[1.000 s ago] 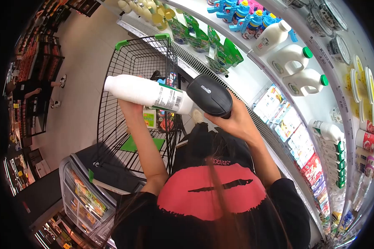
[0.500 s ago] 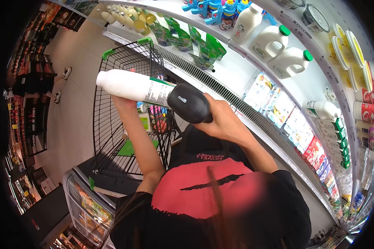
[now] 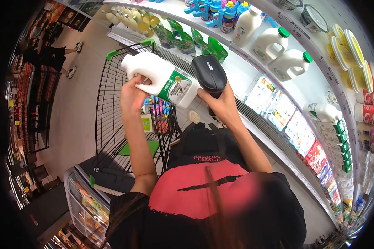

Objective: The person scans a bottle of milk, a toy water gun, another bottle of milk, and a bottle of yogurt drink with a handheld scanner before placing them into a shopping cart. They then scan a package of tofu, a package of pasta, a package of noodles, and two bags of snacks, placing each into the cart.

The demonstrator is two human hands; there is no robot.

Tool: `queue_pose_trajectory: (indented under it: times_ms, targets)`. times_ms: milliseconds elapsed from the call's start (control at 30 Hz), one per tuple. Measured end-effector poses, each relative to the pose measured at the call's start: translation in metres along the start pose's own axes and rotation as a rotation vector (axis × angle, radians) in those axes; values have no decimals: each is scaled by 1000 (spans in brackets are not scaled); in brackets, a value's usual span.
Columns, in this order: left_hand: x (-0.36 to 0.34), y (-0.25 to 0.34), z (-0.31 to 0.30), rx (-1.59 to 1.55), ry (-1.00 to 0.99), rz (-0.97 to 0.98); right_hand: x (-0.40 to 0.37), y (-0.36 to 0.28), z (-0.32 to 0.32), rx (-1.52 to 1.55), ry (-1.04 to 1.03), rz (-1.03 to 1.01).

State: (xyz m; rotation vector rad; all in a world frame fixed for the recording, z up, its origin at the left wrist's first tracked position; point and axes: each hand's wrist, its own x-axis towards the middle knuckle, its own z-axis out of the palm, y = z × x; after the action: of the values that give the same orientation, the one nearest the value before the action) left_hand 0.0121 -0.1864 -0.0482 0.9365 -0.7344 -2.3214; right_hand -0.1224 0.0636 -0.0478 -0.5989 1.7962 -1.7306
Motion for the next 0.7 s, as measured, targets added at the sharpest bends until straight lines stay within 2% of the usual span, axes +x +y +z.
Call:
queue_pose_trajectory:
  times_ms: [67, 200, 400, 467, 533, 600, 667, 700]
  targets:
    - [-1, -1, 2, -45, -19, -54, 8, 11, -4, 176, 52, 63]
    - [-18, 8, 26, -95, -53, -147, 8, 10, -4, 306, 14, 112]
    - [-21, 3, 48, -150, -111, -240, -5, 0, -24, 325, 91, 241]
    - [-16, 0, 52, -150, -119, -281, -9, -1, -33, 320, 121, 217]
    - [-10, -8, 55, -191, -316, -343, -16, 1, -42, 313, 181, 191]
    - [-15, -20, 77, -83, -292, -313, -26, 7, -56, 350, 211, 174]
    - [-10, -41, 81, -6, -425, -348, -40, 16, -73, 397, 297, 129]
    - [-24, -53, 101, 108, -490, -349, -48, 22, -82, 416, 350, 100]
